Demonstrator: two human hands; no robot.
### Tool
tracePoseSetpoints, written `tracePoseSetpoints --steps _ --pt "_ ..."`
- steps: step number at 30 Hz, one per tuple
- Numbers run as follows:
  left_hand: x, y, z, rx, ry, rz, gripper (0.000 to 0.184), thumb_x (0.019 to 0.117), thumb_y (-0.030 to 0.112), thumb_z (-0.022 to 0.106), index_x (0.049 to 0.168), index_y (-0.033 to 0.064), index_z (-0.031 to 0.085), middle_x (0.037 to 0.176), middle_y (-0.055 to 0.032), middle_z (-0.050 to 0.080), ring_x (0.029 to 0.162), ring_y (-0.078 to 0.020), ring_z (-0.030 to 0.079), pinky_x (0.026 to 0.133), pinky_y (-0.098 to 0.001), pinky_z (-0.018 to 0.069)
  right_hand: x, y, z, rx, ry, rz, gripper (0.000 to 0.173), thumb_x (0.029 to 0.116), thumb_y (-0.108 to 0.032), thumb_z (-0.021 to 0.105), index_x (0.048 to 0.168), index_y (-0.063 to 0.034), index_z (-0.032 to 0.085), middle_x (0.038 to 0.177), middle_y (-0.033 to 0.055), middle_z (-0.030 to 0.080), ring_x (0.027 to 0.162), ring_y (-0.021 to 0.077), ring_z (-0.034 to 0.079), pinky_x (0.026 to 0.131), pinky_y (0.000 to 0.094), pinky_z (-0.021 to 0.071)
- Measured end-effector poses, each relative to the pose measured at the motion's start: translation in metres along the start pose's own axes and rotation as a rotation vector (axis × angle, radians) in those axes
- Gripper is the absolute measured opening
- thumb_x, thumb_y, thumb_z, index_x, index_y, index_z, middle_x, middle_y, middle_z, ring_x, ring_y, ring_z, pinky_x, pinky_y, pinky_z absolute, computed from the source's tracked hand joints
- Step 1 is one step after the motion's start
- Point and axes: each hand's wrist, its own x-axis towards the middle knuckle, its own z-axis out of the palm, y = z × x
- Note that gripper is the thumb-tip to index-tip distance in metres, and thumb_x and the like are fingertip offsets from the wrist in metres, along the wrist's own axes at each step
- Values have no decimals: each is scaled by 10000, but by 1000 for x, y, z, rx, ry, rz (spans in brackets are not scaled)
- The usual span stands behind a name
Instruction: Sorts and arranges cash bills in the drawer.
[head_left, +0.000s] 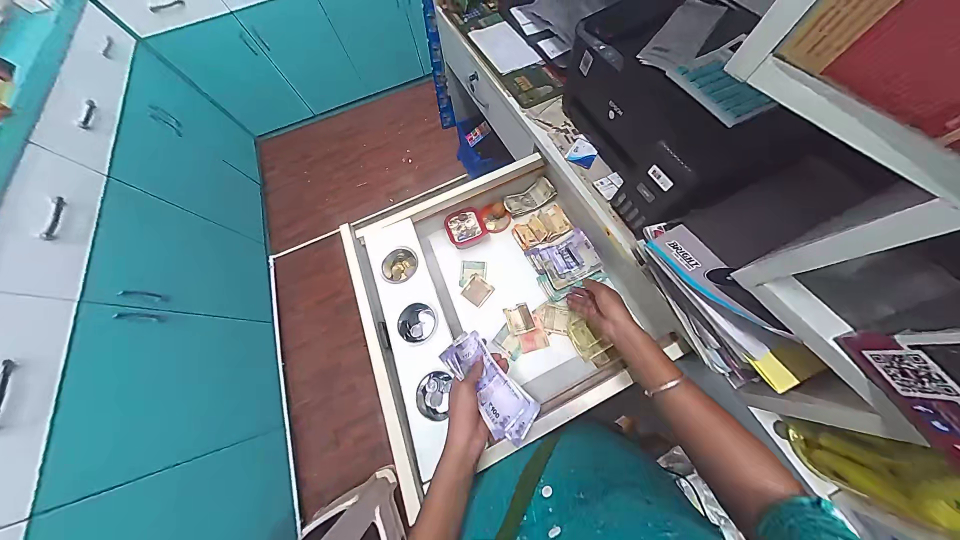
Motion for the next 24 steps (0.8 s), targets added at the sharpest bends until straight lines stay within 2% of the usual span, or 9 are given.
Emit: tracePoseSetpoints --steps 5,9,17,24 --pt "5 3 0 -11 3 -29 267 1106 106 353 1297 -32 479 943 -151 732 820 -215 751 775 -346 629 25 -7 6 68 86 78 414 1128 -238 358 1453 16 329 1115 205 620 780 204 686 685 320 584" --pt "7 6 3 -17 3 -44 253 1104 105 355 1279 -28 480 939 -152 728 810 -216 750 756 -348 632 35 -6 10 87 108 106 449 1123 -297 394 1452 3 332 1065 190 626 733 195 679 650 312 582" --pt "11 8 1 -4 -39 -58 272 1102 91 346 1303 -34 479 922 -145 729 807 -212 749 768 -347 630 46 -15 20 74 176 24 240 1098 -163 461 1249 24 471 884 116 626 627 127 641 574 257 561" --pt "9 6 1 -30 -56 -63 277 1098 84 345 1289 -36 505 917 -145 731 793 -209 748 754 -342 630 70 -16 31 -58 151 -104 234 1094 -135 465 1190 72 513 846 130 650 626 149 664 603 289 585"
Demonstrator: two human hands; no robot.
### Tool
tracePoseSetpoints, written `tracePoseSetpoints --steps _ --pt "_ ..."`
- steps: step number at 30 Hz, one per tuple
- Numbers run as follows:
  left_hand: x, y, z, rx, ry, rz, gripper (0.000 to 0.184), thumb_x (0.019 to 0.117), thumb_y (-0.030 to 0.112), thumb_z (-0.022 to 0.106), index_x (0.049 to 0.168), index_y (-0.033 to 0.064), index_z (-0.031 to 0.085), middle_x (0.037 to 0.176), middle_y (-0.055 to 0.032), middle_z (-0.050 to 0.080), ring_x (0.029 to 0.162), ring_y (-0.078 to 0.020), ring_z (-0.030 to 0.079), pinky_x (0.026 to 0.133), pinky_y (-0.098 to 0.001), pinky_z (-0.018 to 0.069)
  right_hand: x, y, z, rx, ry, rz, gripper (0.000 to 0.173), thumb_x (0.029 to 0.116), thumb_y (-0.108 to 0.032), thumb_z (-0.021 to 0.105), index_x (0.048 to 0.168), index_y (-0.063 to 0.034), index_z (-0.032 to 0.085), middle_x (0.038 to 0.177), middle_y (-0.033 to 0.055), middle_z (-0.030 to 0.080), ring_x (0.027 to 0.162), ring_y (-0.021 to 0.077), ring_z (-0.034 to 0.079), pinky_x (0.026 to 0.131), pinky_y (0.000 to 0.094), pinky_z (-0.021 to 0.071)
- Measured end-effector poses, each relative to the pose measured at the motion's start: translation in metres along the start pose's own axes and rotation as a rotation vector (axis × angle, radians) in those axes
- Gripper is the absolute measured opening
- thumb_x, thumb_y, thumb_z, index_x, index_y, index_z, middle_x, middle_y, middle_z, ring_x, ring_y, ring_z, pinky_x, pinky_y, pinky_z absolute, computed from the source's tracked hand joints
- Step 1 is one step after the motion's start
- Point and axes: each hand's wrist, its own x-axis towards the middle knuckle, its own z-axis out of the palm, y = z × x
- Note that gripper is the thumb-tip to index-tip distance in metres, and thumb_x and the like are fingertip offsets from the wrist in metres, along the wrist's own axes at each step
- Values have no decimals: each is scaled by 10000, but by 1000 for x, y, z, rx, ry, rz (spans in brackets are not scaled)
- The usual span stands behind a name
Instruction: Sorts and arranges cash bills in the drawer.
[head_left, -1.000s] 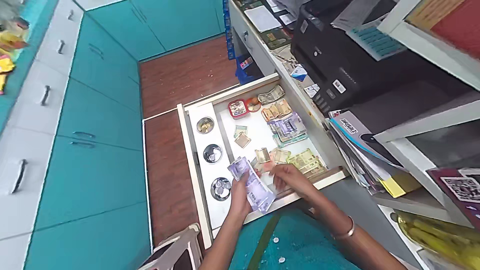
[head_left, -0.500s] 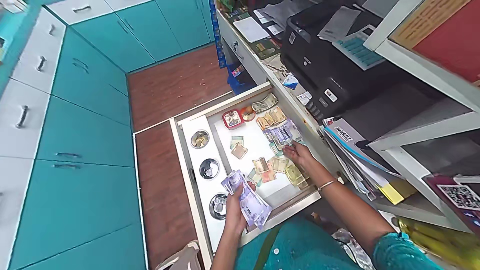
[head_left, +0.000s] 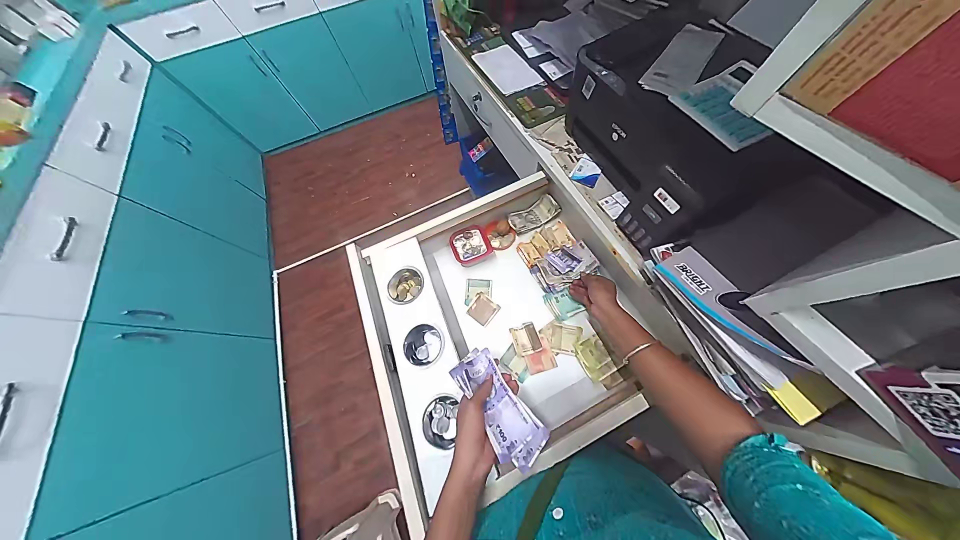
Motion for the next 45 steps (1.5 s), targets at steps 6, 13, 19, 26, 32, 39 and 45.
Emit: tracePoseSetpoints --steps 6,13,19,26,32,39,45 --pt "-4 7 -3 17 -161 -66 363 1118 141 295 1325 -54 520 961 -170 732 823 -242 750 799 -380 628 -31 0 -9 -178 -4 -158 414 1058 -222 574 1330 44 412 889 113 546 627 140 565 582 301 521" --pt "-13 34 17 651 -608 -193 325 1100 173 334 1248 7 571 885 -27 744 821 -124 730 814 -314 612 -155 -33 -4 -786 -1249 -387 579 894 -192 768 1397 -3 553 1162 71 694 956 72 664 843 254 556" --pt "-3 34 17 565 -864 -354 274 995 99 480 1208 50 645 882 -13 753 817 -120 734 824 -317 613 -153 -47 5 -857 -1426 -433 107 926 -103 724 974 -10 747 783 -56 702 674 -42 606 654 165 517" --pt "-9 8 6 132 -385 -303 253 1036 84 345 1009 39 592 831 -101 729 825 -234 744 851 -411 612 -22 -32 16 -1155 -206 -674 428 1000 -270 644 1282 51 646 1196 282 648 1130 426 626 996 582 477" --pt "-2 13 9 83 -297 -253 278 1062 93 332 1032 16 597 827 -109 722 816 -237 740 855 -416 610 -16 -32 38 -1370 -97 -681 441 924 -308 707 1172 56 677 1245 286 635 1217 459 585 949 624 476" --pt "4 15 15 74 -301 -252 258 1068 89 341 1027 22 586 803 -92 701 788 -227 726 852 -418 606 -15 -33 53 -1520 -90 -566 442 955 -287 664 1219 68 648 1229 311 644 1203 477 600 950 637 467" --pt "6 15 14 56 -253 -246 260 1079 95 352 1071 -5 592 812 -103 691 780 -224 719 846 -421 606 -15 -46 38 -1444 -1 -672 327 967 -221 629 1116 65 682 1137 304 674 1112 481 647 877 644 500"
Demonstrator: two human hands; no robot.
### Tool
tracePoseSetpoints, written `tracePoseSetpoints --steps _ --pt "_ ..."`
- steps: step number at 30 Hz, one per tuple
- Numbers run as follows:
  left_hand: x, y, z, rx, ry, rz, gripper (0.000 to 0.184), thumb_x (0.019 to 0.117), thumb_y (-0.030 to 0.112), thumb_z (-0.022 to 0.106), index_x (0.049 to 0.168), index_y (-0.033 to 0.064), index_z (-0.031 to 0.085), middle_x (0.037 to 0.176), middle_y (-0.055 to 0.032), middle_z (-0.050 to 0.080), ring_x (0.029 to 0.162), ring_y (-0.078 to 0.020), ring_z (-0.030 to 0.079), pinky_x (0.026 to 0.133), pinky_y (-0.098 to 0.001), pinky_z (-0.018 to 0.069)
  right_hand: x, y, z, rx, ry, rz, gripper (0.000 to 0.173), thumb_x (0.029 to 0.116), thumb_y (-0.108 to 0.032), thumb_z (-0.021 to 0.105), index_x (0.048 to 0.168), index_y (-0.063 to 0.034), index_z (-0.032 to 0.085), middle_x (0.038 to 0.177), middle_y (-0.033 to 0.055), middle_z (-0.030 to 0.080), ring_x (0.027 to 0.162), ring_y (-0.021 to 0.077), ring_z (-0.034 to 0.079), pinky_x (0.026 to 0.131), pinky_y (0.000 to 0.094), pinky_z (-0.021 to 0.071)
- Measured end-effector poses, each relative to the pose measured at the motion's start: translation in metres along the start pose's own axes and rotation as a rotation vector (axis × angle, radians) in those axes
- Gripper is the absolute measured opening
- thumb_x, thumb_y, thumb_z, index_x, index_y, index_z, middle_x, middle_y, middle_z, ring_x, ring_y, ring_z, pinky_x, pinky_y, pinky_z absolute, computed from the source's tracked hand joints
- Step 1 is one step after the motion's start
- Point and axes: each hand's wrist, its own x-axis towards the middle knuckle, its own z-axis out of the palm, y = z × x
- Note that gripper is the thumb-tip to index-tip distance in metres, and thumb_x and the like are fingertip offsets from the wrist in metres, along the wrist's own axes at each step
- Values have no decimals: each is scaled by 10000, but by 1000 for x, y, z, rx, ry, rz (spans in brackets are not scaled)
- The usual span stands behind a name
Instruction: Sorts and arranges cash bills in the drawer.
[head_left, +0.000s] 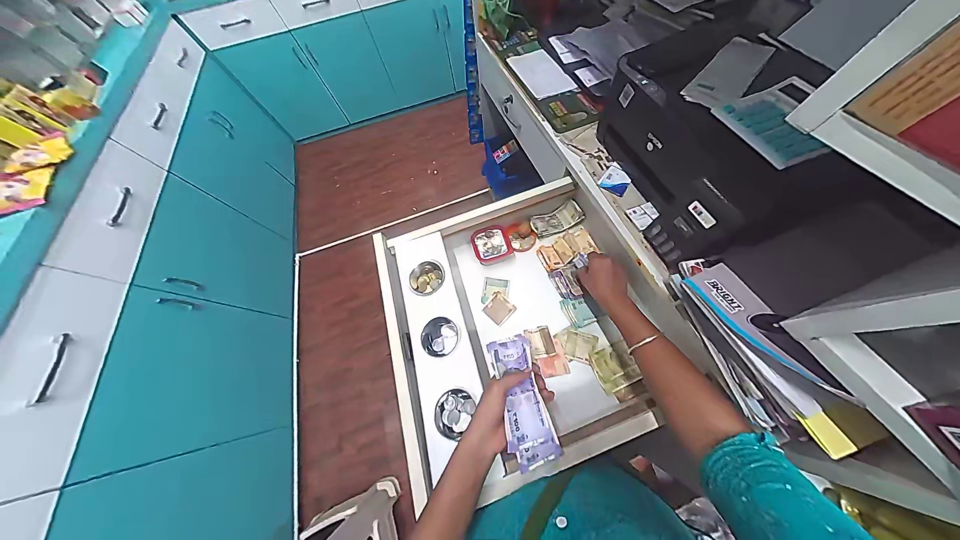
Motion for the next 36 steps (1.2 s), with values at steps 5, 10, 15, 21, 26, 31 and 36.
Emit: tracePoseSetpoints --steps 5,10,15,21,26,31,36 --pt "1 -2 14 -7 -26 27 333 1120 225 344 1103 -5 585 859 -110 708 795 -213 731 824 -390 618 -54 1 -34 160 207 -288 359 965 -203 654 1192 73 683 1081 302 694 1051 491 664 894 649 504" --pt "1 -5 33 -35 -66 74 512 1123 406 248 1196 23 581 985 -101 736 917 -184 735 846 -344 609 -153 -25 -15 238 434 -867 297 919 -187 591 1084 1 752 874 144 744 803 334 715 713 471 574" --pt "-4 -4 30 -73 16 120 274 1082 251 392 1136 82 602 928 -66 730 868 -153 729 781 -338 620 -179 -27 13 191 507 -1163 236 950 -173 543 1018 -73 745 921 78 751 845 244 702 758 365 553" --pt "-5 -8 21 -97 36 127 400 1105 358 369 1252 56 586 1006 -90 733 914 -165 729 809 -335 613 -197 -27 20 179 489 -1260 231 994 -193 516 981 -85 721 924 69 751 847 229 709 787 355 560" --pt "-2 -4 18 -106 103 99 395 1100 363 398 1187 26 584 908 -101 715 803 -168 721 725 -315 612 -214 -29 26 200 419 -1280 147 964 -85 562 996 -76 706 980 92 751 917 236 726 866 341 576" --pt "3 1 15 -130 127 102 353 1094 344 434 1154 19 560 843 -105 692 752 -186 717 706 -322 616 -224 -27 28 233 385 -1219 122 962 -75 562 900 -74 667 1010 103 755 983 241 735 884 328 586" --pt "8 5 14 -238 120 93 324 1090 353 442 1129 45 538 829 -97 676 736 -191 713 712 -324 620 -231 -22 28 233 343 -1216 157 961 -11 543 916 -67 682 1086 101 766 1094 259 722 972 343 561"
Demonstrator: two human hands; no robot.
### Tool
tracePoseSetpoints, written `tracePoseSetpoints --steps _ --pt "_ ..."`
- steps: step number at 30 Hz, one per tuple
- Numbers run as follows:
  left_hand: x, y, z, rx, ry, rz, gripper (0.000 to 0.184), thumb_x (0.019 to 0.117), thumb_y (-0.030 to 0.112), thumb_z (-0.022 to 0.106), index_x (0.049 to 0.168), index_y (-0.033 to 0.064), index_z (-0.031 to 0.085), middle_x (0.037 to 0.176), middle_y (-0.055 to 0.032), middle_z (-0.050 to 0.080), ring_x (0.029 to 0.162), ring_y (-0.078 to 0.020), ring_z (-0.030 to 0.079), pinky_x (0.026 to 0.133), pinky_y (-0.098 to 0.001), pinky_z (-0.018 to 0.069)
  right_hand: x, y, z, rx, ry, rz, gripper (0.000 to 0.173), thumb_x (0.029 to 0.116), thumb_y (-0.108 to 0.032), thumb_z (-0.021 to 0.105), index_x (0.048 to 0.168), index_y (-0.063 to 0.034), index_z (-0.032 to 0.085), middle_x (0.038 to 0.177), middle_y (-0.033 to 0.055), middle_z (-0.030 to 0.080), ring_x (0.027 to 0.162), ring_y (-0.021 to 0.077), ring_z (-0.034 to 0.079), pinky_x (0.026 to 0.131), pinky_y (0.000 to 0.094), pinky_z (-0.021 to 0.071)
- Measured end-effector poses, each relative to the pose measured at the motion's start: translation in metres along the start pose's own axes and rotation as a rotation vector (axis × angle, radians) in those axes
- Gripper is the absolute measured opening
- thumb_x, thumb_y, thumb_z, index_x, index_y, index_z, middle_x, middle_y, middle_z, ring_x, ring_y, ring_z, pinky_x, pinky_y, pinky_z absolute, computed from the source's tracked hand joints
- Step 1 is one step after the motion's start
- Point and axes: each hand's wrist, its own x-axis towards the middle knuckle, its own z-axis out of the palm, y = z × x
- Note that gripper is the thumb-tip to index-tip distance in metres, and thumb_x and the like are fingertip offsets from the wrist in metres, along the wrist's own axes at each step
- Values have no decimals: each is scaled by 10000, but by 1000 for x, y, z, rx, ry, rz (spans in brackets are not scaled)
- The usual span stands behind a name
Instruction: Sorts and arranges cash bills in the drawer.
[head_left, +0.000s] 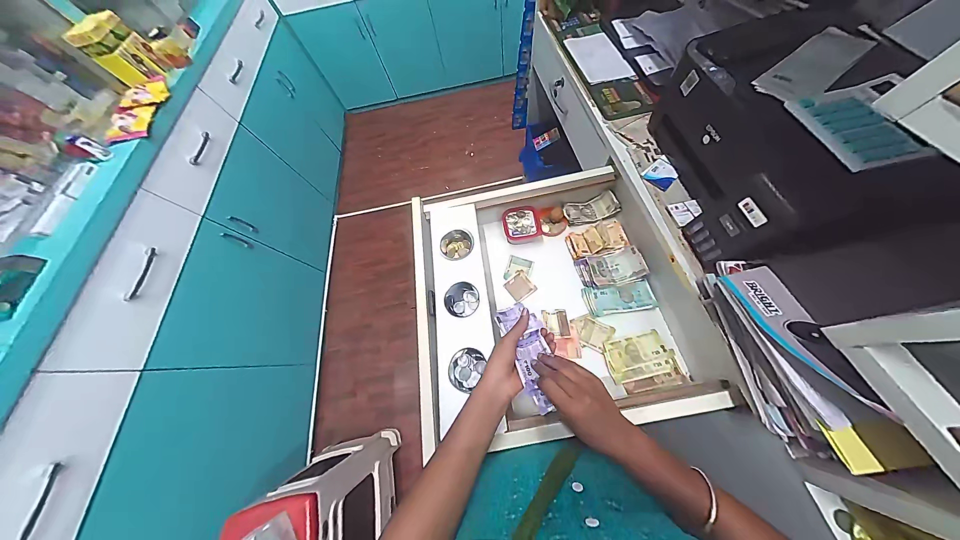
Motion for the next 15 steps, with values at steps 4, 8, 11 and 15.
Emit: tracePoseSetpoints --steps 4,8,11,15 --pt "1 1 -3 135 -3 67 308 1087 309 469 1173 22 538 838 -93 677 717 -170 701 692 -309 612 5 0 -14 189 -265 76 78 881 -120 608 895 -74 670 1231 111 720 1247 289 635 1011 543 457" --pt "-15 2 0 496 2 136 469 1101 353 420 1388 -17 454 1041 -128 697 905 -172 707 824 -350 599 23 16 -27 255 -194 242 235 893 -230 598 1047 -107 726 1134 63 735 1172 298 638 943 611 397" --pt "-25 1 2 702 -97 173 365 1102 243 381 1322 -38 459 940 -50 673 835 -88 684 797 -293 591 38 27 -25 106 -114 327 361 892 -280 666 1202 -106 730 1250 165 677 1166 445 608 926 677 424" --pt "-23 13 -8 915 -452 115 161 1029 161 502 1052 37 602 758 52 684 659 -43 663 675 -230 584 52 42 -37 358 -156 484 754 738 -208 821 1426 -46 557 1433 251 532 1269 469 527 1010 606 460"
